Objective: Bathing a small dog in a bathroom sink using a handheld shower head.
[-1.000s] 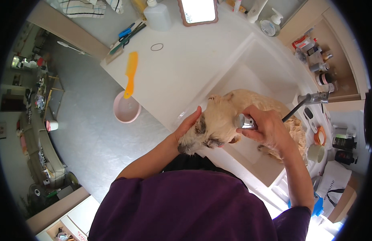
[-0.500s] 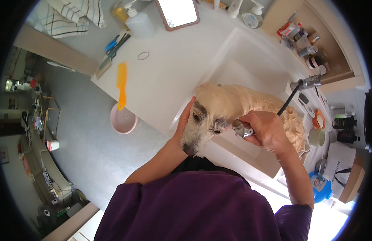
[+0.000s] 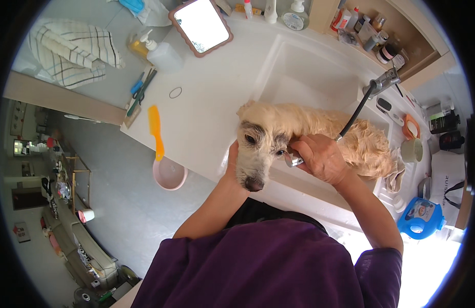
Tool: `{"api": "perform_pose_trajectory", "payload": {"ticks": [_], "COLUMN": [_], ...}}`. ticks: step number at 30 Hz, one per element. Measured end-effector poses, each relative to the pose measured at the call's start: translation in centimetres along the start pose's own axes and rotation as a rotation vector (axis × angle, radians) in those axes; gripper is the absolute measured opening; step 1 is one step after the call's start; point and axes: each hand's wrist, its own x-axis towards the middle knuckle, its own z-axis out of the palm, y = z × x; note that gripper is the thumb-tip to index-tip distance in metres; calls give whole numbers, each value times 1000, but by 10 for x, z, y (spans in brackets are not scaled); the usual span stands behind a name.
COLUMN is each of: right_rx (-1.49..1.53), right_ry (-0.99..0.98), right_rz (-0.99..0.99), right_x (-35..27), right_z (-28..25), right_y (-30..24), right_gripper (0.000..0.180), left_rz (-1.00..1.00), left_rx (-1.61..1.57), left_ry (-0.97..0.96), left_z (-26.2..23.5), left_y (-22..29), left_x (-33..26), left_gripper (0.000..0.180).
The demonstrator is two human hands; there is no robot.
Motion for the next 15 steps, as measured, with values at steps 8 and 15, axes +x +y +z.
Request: {"api": "perform_pose_trajectory", "payload": {"ticks": [8,15], "right_rx": [30,26], "right_ry": [-12,-30], "right_rz": [-23,69], "right_x": [14,18], "right_z": [-3,-13], "right_y": [1,-1], "right_gripper": [32,33], "left_rz": [24,-69], "left_rx": [42,40], "left_ry": [-33,10], "left_z": [-2,9], "left_y": [3,22], "left_x": [0,-17], "left_gripper": [34,38]}}
